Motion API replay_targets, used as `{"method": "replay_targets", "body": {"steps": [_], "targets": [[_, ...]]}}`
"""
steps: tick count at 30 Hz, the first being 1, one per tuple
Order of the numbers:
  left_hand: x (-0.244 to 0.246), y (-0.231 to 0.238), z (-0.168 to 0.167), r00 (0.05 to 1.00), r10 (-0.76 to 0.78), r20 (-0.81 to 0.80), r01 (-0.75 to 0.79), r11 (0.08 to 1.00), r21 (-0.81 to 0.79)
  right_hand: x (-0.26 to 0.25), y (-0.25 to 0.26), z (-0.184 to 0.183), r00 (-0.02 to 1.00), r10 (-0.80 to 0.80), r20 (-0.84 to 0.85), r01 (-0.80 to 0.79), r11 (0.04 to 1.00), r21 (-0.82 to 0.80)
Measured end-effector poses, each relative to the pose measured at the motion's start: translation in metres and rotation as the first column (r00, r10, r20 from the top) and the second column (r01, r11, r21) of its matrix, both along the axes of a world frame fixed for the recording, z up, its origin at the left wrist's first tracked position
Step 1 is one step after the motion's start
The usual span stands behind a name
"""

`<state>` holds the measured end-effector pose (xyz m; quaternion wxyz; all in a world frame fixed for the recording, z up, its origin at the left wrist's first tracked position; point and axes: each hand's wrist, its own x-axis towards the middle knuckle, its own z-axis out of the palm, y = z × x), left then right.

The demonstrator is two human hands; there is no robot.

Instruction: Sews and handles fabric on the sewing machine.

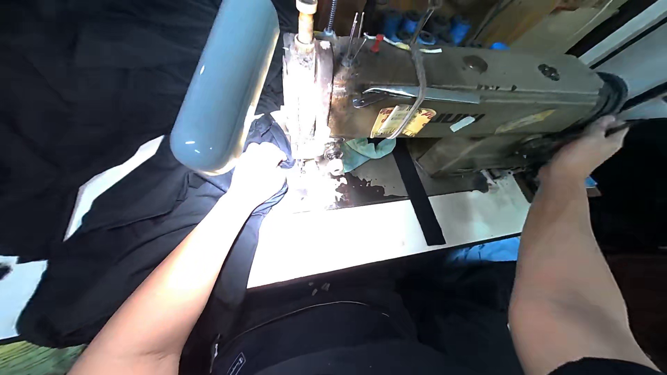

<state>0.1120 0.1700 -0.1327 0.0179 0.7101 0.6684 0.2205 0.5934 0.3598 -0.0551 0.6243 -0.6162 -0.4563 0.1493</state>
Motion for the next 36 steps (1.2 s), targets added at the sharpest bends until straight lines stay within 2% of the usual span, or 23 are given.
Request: {"method": "replay_targets", "body": {"steps": [2,4,6,8,9,10,11,13,15,16,18,20,22,24,25,26,27,28,29,32,33,35,36], "targets": [[-0.005,-0.001,0.003,1.000,0.028,0.004,-0.028,0.999,0.029,0.009,0.002,0.000,0.999,0.025,-0.042,-0.026,0.999,-0.024],[-0.011,-0.004,0.007,0.998,0.055,0.034,-0.056,0.997,0.048,0.012,0.000,0.012,0.995,-0.039,0.088,0.045,0.997,-0.070],[-0.019,-0.008,0.007,0.996,0.072,0.047,-0.075,0.995,0.068,0.011,-0.011,0.026,0.976,-0.086,0.198,0.080,0.996,0.039],[-0.041,-0.010,-0.009,0.994,0.101,0.033,-0.104,0.991,0.088,-0.004,-0.040,0.035,0.978,-0.029,0.206,-0.008,0.984,0.178],[-0.054,-0.012,-0.016,0.991,0.128,0.042,-0.131,0.988,0.082,-0.019,-0.059,0.037,0.980,0.047,0.191,-0.091,0.968,0.232],[-0.062,-0.014,-0.018,0.982,0.175,0.070,-0.178,0.983,0.050,-0.042,-0.086,0.038,0.965,0.208,0.163,-0.249,0.920,0.302],[-0.065,-0.017,-0.013,0.965,0.236,0.114,-0.237,0.972,-0.006,-0.071,-0.118,0.036,0.890,0.421,0.175,-0.456,0.820,0.345],[-0.064,-0.020,0.005,0.935,0.299,0.191,-0.285,0.953,-0.099,-0.143,-0.179,0.021,0.595,0.769,0.234,-0.801,0.543,0.254],[-0.066,-0.024,0.009,0.944,0.232,0.234,-0.223,0.973,-0.065,-0.211,-0.211,-0.011,0.296,0.885,0.360,-0.955,0.288,0.077],[-0.067,-0.025,0.008,0.944,0.196,0.266,-0.192,0.980,-0.042,-0.243,-0.213,-0.026,0.247,0.862,0.442,-0.964,0.266,0.020],[-0.070,-0.025,0.001,0.929,0.172,0.327,-0.176,0.984,-0.015,-0.298,-0.203,-0.047,0.178,0.792,0.583,-0.910,0.359,-0.209],[-0.066,-0.026,0.000,0.905,0.213,0.367,-0.220,0.975,-0.024,-0.341,-0.182,-0.062,0.036,0.713,0.700,-0.806,0.435,-0.401],[-0.057,-0.030,0.011,0.883,0.278,0.378,-0.269,0.960,-0.077,-0.369,-0.166,-0.064,-0.054,0.701,0.711,-0.674,0.499,-0.544],[-0.048,-0.034,0.025,0.871,0.312,0.379,-0.289,0.950,-0.118,-0.379,-0.153,-0.078,-0.084,0.611,0.787,-0.651,0.564,-0.508],[-0.047,-0.034,0.028,0.871,0.328,0.367,-0.292,0.944,-0.151,-0.379,-0.144,-0.099,-0.020,0.494,0.869,-0.720,0.596,-0.355],[-0.048,-0.032,0.030,0.869,0.345,0.355,-0.295,0.937,-0.190,-0.383,-0.126,-0.134,0.209,0.279,0.937,-0.823,0.568,0.014],[-0.049,-0.031,0.029,0.868,0.348,0.355,-0.296,0.935,-0.194,-0.378,-0.149,-0.094,0.017,0.569,0.822,-0.712,0.584,-0.390],[-0.050,-0.031,0.026,0.871,0.331,0.364,-0.292,0.943,-0.159,-0.381,-0.161,-0.064,-0.012,0.737,0.676,-0.599,0.536,-0.596],[-0.050,-0.034,0.022,0.876,0.290,0.384,-0.279,0.956,-0.086,-0.384,-0.164,-0.052,0.037,0.807,0.590,-0.561,0.505,-0.656],[-0.032,-0.076,0.029,0.898,0.154,0.413,-0.224,0.966,0.126,-0.393,-0.161,-0.054,0.251,0.839,0.483,-0.706,0.500,-0.501],[-0.018,-0.101,0.031,0.914,0.082,0.397,-0.180,0.960,0.216,-0.397,-0.163,-0.054,0.268,0.837,0.478,-0.770,0.484,-0.416],[0.015,-0.156,0.024,0.942,-0.104,0.319,0.018,0.965,0.260,-0.410,-0.172,-0.047,0.182,0.835,0.519,-0.872,0.380,-0.307],[0.028,-0.183,0.019,0.954,-0.157,0.254,0.115,0.978,0.174,-0.417,-0.177,-0.041,0.061,0.872,0.485,-0.905,0.254,-0.343]]}}
